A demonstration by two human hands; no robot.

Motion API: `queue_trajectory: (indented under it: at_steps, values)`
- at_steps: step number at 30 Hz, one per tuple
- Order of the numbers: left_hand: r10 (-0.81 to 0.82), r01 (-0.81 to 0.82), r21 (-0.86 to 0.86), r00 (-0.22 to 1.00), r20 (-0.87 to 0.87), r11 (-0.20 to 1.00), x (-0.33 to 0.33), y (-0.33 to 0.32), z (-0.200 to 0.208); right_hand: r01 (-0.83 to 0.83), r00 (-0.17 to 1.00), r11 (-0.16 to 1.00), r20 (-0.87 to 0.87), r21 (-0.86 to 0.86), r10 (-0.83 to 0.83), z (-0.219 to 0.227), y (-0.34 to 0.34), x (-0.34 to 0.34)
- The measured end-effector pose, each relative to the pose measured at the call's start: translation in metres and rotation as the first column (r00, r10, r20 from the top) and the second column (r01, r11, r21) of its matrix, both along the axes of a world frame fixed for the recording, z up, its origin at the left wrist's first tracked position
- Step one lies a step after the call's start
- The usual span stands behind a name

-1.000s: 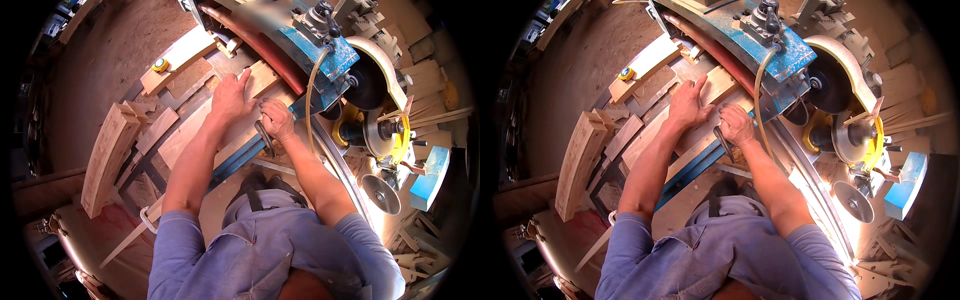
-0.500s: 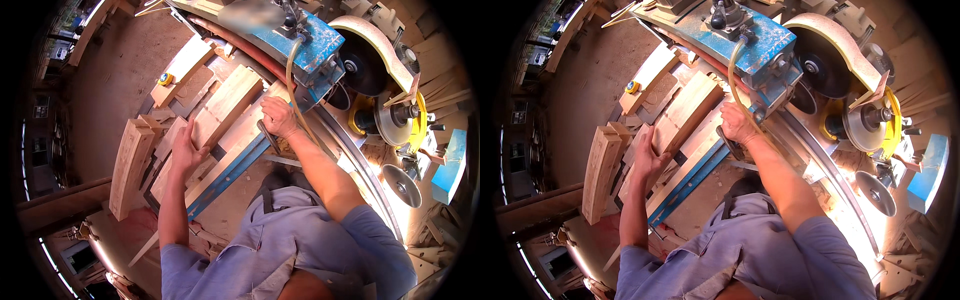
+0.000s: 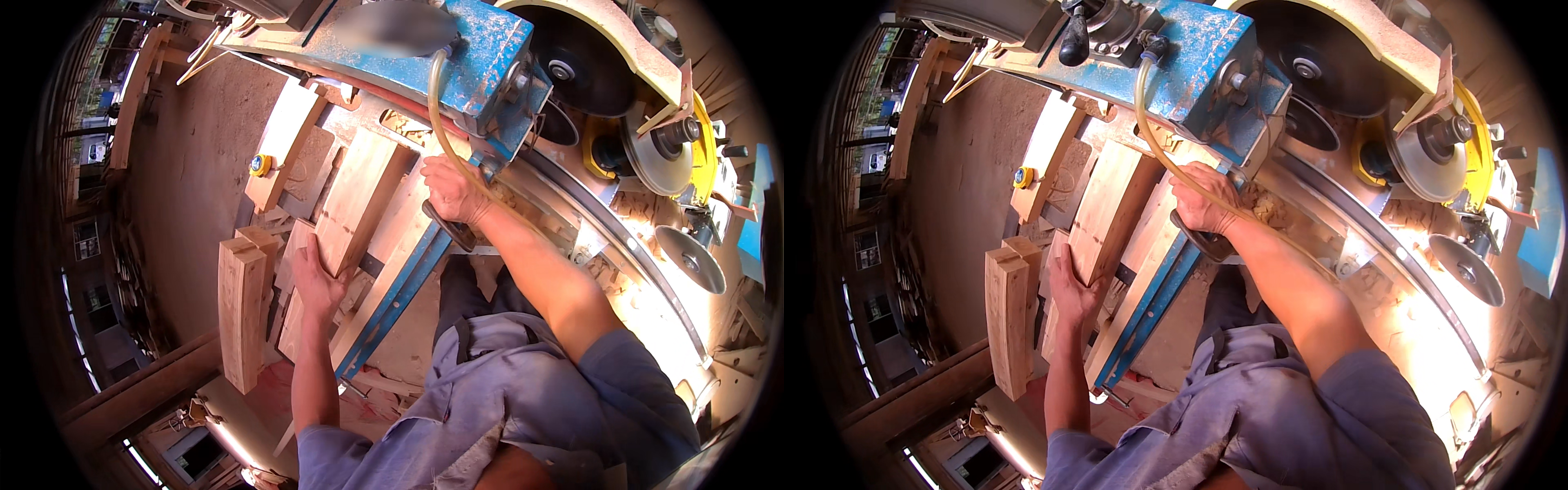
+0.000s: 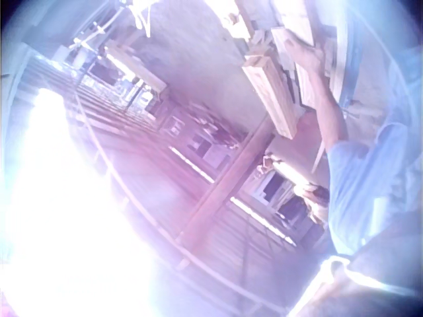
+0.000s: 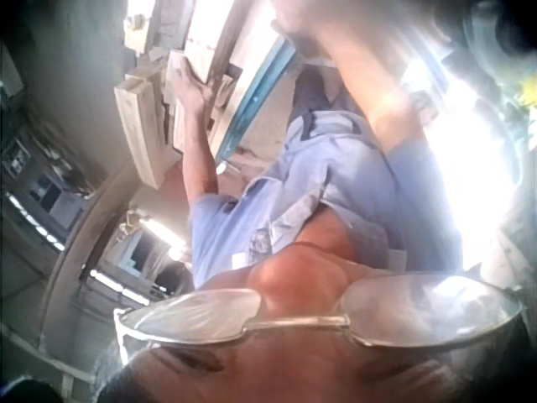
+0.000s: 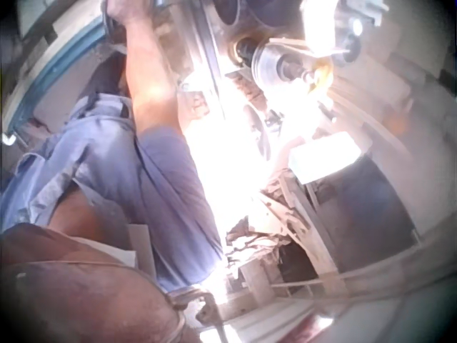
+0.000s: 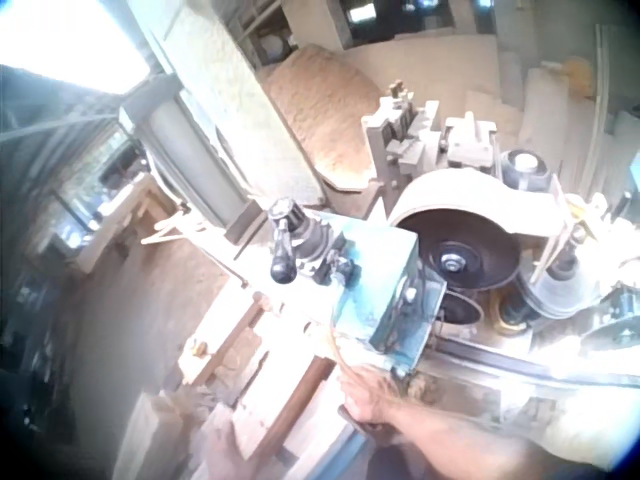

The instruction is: The person operates a jointer to smooth a wooden plank, measures it with a try square, then uses a chisel and hammer to carve a mortise. The person then fits the plank into a larger wooden frame and returns to the jointer for further processing.

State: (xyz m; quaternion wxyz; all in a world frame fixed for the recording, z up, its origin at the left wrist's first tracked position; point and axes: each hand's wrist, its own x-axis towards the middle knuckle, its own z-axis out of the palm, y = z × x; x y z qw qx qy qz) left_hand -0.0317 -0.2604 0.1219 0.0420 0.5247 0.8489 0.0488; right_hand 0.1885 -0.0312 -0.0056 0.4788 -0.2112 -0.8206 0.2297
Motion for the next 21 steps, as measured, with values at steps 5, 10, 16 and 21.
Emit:
queue_trajectory:
  at_steps: [5,10,16,21]
  values:
    - [-0.027,0.042,-0.136,0.994,0.109,0.990,-0.027,-0.004,0.008,-0.008,0.999,1.000,0.050,-0.014,0.008,0.001,0.007,-0.009]
    - [-0.101,0.116,-0.112,0.987,0.128,0.987,-0.053,-0.008,0.010,-0.047,0.999,0.999,0.011,-0.010,0.047,-0.007,0.009,-0.020]
    - [-0.158,0.161,0.009,0.962,0.224,0.987,-0.054,-0.043,0.048,0.019,0.996,0.968,0.086,-0.248,0.003,0.031,-0.005,-0.012]
    - [-0.229,0.223,0.062,0.965,0.129,0.973,-0.045,-0.085,0.083,-0.036,0.977,0.643,-0.163,-0.765,-0.138,0.107,-0.082,0.000]
